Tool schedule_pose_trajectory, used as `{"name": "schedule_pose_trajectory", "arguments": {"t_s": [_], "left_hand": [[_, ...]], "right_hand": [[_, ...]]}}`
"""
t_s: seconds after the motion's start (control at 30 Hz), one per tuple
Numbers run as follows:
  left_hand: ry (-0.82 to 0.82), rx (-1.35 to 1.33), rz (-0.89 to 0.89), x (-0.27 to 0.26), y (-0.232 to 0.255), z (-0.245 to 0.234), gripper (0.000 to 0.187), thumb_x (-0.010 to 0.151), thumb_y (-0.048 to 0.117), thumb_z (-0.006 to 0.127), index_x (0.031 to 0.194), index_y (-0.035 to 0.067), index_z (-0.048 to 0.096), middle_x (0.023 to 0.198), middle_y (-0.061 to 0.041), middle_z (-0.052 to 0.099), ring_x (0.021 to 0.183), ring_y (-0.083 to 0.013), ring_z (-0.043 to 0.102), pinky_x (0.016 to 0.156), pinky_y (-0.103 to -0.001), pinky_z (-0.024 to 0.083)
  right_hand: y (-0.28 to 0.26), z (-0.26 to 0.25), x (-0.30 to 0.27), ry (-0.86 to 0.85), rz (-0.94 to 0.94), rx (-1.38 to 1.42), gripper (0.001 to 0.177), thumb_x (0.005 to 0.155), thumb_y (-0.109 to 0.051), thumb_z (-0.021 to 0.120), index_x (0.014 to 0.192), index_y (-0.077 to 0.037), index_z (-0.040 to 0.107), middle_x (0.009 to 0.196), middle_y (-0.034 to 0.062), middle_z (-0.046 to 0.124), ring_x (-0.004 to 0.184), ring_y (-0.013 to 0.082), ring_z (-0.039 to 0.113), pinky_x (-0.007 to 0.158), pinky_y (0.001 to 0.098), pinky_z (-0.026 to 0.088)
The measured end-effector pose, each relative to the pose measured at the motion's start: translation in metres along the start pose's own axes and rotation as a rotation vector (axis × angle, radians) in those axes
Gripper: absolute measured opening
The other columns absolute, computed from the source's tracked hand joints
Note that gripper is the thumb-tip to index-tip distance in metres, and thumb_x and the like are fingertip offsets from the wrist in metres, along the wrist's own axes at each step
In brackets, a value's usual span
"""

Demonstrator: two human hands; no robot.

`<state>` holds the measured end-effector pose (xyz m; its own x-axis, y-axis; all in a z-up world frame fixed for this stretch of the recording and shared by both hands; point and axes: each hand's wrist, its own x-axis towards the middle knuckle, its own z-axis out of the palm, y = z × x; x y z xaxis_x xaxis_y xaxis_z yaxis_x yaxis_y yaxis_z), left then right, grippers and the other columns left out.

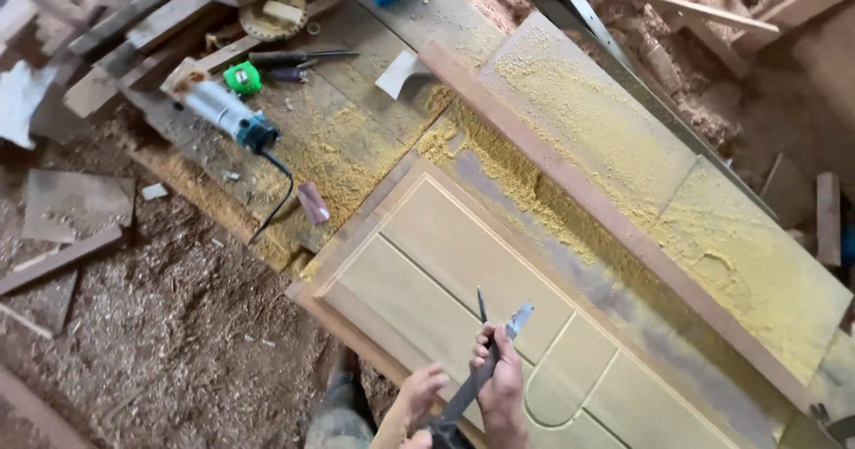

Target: Sanding a carved wooden panel, marking measurements with a square and pencil, and using a hammer to remove a guide rail.

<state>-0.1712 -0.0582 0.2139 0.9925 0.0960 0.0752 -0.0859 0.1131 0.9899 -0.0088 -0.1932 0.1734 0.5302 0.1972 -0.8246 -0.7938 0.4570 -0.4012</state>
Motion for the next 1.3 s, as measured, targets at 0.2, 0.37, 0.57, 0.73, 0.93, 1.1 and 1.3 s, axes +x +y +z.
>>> {"name": "schedule_pose_trajectory", "arguments": {"t_s": [0.2, 0.37, 0.57, 0.73, 0.93, 1.1, 1.3], "left_hand": [[0.290, -0.710, -0.844, 0.000, 0.049, 0.103, 0.049, 0.093, 0.040, 0.060, 0.126, 0.005, 0.069, 0.093, -0.021, 0.080, 0.082, -0.0235, 0.075, 0.078, -0.030, 0.056], [0.174, -1.323, -0.868, -0.017, -0.006, 0.133, 0.044, 0.111, 0.031, 0.049, 0.122, -0.008, 0.067, 0.074, -0.013, 0.067, 0.075, -0.0306, 0.072, 0.067, -0.037, 0.058], [0.169, -0.356, -0.653, 0.019, 0.009, 0.072, 0.038, 0.099, 0.023, 0.064, 0.134, 0.009, 0.062, 0.080, -0.002, 0.061, 0.063, -0.0091, 0.059, 0.057, -0.021, 0.055], [0.194, 0.565, -0.598, 0.072, -0.040, -0.005, 0.049, 0.098, 0.026, 0.054, 0.145, 0.014, 0.049, 0.103, -0.009, 0.067, 0.083, -0.0228, 0.063, 0.076, -0.036, 0.053], [0.346, 1.350, -0.248, 0.132, -0.173, -0.091, 0.046, 0.099, 0.016, 0.044, 0.142, 0.013, 0.059, 0.092, -0.006, 0.063, 0.073, -0.0213, 0.053, 0.088, -0.041, 0.039], [0.414, 1.492, -0.267, 0.164, -0.229, -0.121, 0.052, 0.096, 0.032, 0.056, 0.149, 0.032, 0.055, 0.095, -0.004, 0.062, 0.090, -0.0204, 0.065, 0.117, -0.047, 0.026], [0.424, 1.473, -0.242, 0.195, -0.213, -0.126, 0.044, 0.099, 0.034, 0.056, 0.142, 0.030, 0.058, 0.100, 0.000, 0.049, 0.091, -0.0147, 0.061, 0.114, -0.044, 0.030]], "right_hand": [[-0.036, -0.040, -0.071, -0.042, -0.220, -0.109, 0.031, 0.105, -0.036, 0.058, 0.111, -0.006, 0.066, 0.085, 0.0030, 0.055, 0.062, 0.0085, 0.049, 0.053, 0.0214, 0.039], [-0.046, -0.033, -0.116, -0.034, -0.242, -0.375, 0.040, 0.104, -0.035, 0.056, 0.116, 0.002, 0.065, 0.086, 0.0089, 0.052, 0.069, 0.0173, 0.051, 0.062, 0.0311, 0.046], [-0.065, -0.127, -0.021, -0.051, -0.226, -0.485, 0.063, 0.082, 0.014, 0.061, 0.144, 0.007, 0.053, 0.110, 0.0208, 0.054, 0.103, 0.0319, 0.059, 0.106, 0.0490, 0.051], [-0.127, -0.175, 0.054, -0.085, -0.430, -0.678, 0.045, 0.092, 0.001, 0.060, 0.137, 0.004, 0.062, 0.082, 0.0126, 0.058, 0.069, 0.0253, 0.060, 0.070, 0.0463, 0.060], [-0.179, -0.068, 0.106, 0.041, -0.635, -0.900, 0.030, 0.114, -0.022, 0.053, 0.106, 0.004, 0.065, 0.100, 0.0238, 0.068, 0.080, 0.0339, 0.070, 0.075, 0.0434, 0.064], [-0.162, 0.016, 0.213, -0.004, -0.840, -1.045, 0.023, 0.096, -0.024, 0.082, 0.079, -0.011, 0.072, 0.052, 0.0068, 0.053, 0.040, 0.0121, 0.049, 0.039, 0.0274, 0.042], [-0.115, 0.111, 0.319, -0.204, -1.089, -1.392, 0.021, 0.087, -0.024, 0.082, 0.105, -0.013, 0.081, 0.094, 0.0120, 0.072, 0.092, 0.0265, 0.069, 0.086, 0.0395, 0.055]]}}
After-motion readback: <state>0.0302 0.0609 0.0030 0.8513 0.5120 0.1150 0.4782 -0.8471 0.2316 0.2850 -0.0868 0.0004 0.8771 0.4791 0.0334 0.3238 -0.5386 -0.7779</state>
